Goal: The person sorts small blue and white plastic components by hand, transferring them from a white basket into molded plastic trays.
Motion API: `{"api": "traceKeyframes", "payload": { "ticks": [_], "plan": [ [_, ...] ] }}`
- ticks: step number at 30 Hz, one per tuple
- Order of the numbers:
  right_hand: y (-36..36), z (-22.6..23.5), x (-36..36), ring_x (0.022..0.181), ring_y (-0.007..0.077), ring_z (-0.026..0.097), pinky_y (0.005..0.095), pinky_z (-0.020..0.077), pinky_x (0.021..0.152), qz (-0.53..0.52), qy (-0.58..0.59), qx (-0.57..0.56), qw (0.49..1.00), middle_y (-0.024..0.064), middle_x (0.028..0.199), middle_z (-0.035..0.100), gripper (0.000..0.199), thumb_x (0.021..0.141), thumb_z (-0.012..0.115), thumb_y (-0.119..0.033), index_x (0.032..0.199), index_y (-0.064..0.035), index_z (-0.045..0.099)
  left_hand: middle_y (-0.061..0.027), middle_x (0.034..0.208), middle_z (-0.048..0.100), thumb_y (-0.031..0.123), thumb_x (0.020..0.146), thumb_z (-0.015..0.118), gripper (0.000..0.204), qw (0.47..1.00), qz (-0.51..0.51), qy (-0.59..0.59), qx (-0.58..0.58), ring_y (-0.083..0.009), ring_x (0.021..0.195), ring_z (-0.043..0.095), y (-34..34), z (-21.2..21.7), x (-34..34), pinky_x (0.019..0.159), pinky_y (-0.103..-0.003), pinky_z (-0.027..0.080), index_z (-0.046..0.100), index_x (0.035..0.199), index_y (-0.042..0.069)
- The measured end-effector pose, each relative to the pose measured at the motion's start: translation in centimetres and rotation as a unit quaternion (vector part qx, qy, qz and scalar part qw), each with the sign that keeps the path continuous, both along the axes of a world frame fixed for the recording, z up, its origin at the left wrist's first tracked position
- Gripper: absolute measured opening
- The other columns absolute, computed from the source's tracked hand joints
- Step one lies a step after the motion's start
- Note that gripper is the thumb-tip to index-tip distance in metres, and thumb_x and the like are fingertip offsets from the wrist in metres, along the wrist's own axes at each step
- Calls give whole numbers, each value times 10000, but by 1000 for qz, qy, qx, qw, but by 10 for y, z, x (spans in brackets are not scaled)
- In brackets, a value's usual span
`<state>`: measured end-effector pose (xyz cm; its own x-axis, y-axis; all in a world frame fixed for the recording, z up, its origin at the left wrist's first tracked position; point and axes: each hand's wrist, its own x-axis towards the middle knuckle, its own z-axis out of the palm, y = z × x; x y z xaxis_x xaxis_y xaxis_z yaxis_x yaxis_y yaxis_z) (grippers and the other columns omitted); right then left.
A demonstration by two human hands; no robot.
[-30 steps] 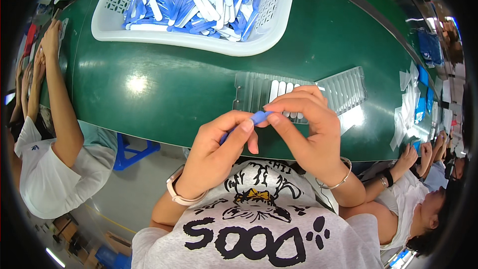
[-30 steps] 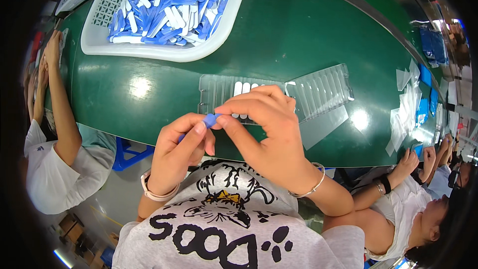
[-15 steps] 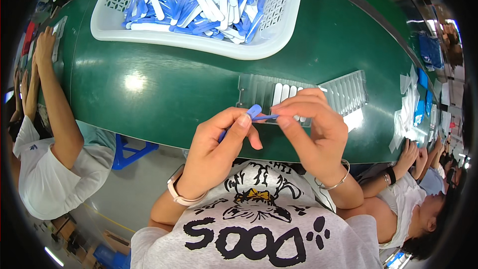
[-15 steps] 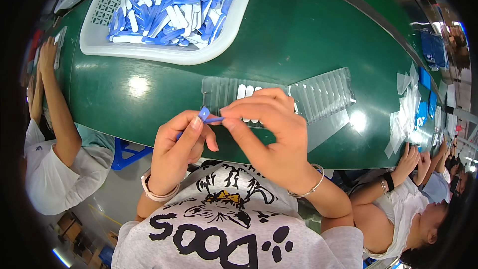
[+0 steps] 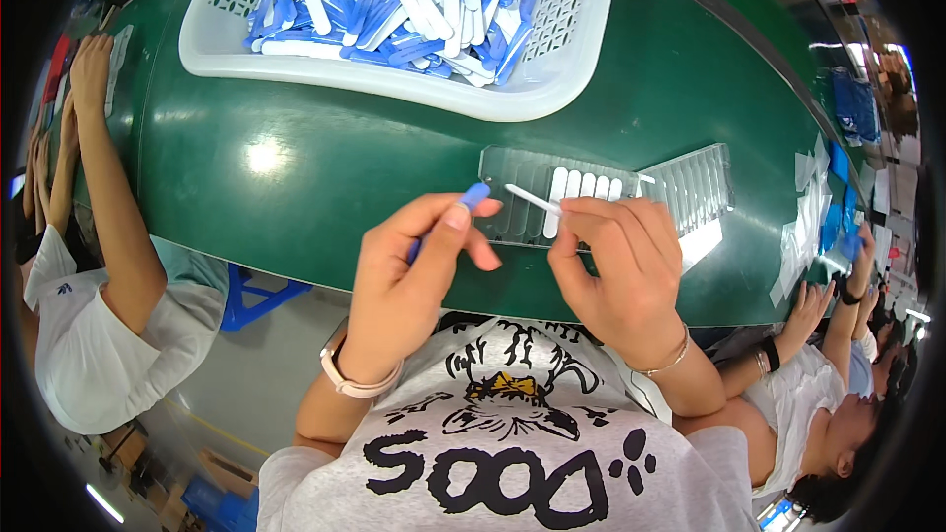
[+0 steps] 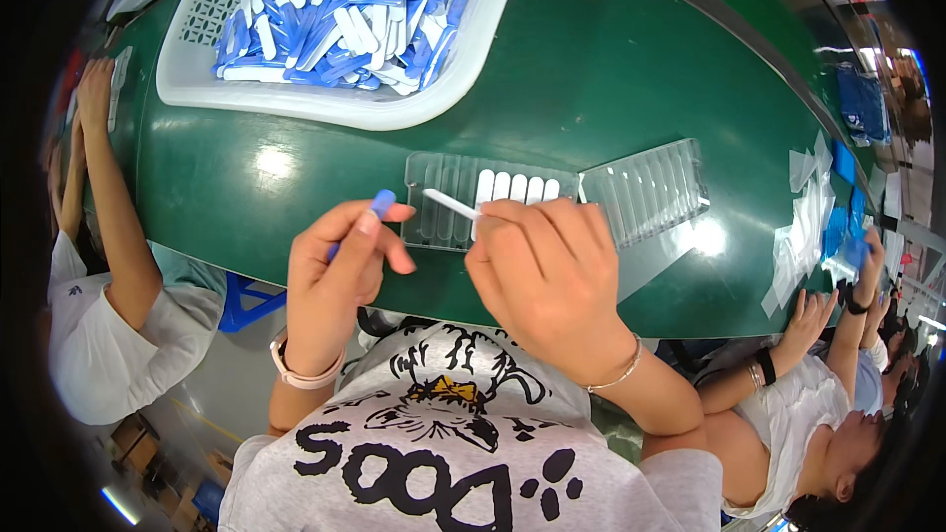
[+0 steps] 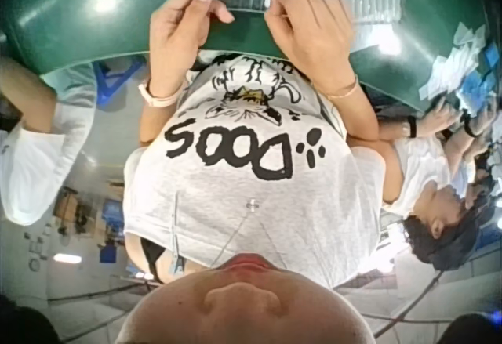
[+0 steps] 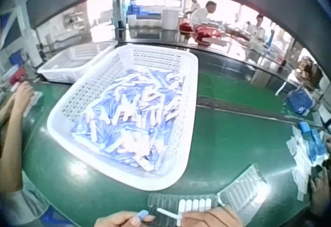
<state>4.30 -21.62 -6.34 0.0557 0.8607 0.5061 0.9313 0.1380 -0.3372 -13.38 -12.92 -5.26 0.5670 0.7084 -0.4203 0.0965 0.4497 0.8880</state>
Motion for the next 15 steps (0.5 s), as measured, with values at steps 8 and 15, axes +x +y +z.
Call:
{"api": "traceKeyframes", "payload": {
  "ticks": [8,15],
  "plan": [
    [9,5,-9,674,156,554,253,428,515,125,-58,70,988,63,880,638,173,695,642,-75,844,12,637,-53,861,684,157,979,493,255,998,-31,1,52,-50,738,553,4,3,21,645,-200,435,644,1043,-38],
    [3,4,1,722,160,563,275,340,579,58,-57,72,994,44,954,670,148,702,681,-96,834,-36,649,-63,804,680,179,981,491,262,999,-45,8,-9,-58,703,573,15,7,17,668,-197,437,641,1027,-30]
  ]
}}
